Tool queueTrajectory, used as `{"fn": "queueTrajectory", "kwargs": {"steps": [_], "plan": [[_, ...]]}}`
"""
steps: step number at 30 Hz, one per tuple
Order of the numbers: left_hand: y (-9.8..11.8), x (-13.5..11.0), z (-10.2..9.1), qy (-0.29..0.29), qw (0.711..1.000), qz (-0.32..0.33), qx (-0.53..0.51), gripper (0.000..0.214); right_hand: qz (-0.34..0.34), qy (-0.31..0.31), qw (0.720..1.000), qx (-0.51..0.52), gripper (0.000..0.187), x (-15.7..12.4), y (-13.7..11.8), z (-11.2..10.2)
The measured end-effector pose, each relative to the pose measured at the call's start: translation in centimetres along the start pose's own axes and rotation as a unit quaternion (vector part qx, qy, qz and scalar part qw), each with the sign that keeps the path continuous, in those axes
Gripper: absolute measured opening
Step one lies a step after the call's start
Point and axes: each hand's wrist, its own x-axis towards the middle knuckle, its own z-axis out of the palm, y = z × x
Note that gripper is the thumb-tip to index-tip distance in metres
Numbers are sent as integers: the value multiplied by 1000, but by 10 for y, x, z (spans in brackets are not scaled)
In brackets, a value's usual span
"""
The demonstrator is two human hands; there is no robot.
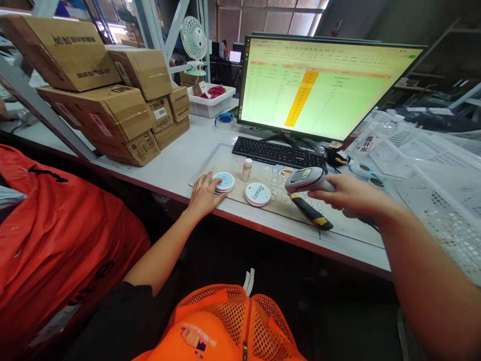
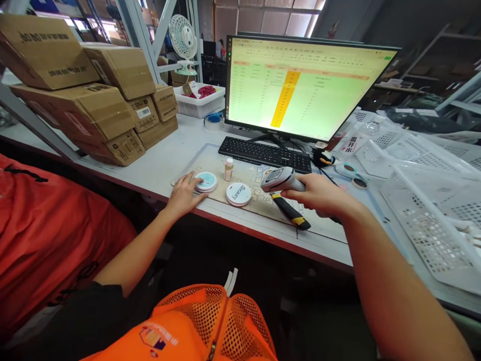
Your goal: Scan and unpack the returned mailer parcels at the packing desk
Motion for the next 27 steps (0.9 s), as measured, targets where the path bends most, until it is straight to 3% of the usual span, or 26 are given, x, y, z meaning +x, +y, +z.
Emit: {"fn": "queueTrajectory", "kwargs": {"steps": [2,5,7,11,13,16,18,23,27], "plan": [[17,1,6,17,999,39,-16,44,-2,-13,1000,-10,47,1,-5,2],[44,8,18,-4,992,109,-64,45,-7,-12,999,-33,47,3,-5,2],[56,18,26,-7,989,118,-92,45,-19,-5,999,-41,48,4,-1,3],[60,54,33,71,984,21,-163,57,-42,5,998,-37,49,6,9,4],[58,77,33,48,978,-31,-202,60,-46,14,998,-32,48,7,9,6],[54,108,30,-41,964,-83,-248,31,-91,44,994,-28,43,12,5,11],[51,122,30,-56,956,-119,-263,16,-136,67,988,-33,38,17,3,16],[52,142,34,-43,944,-199,-259,30,-179,114,976,-39,29,33,4,26],[61,153,32,-50,948,-226,-218,33,-190,136,972,-32,25,42,3,31]]}}
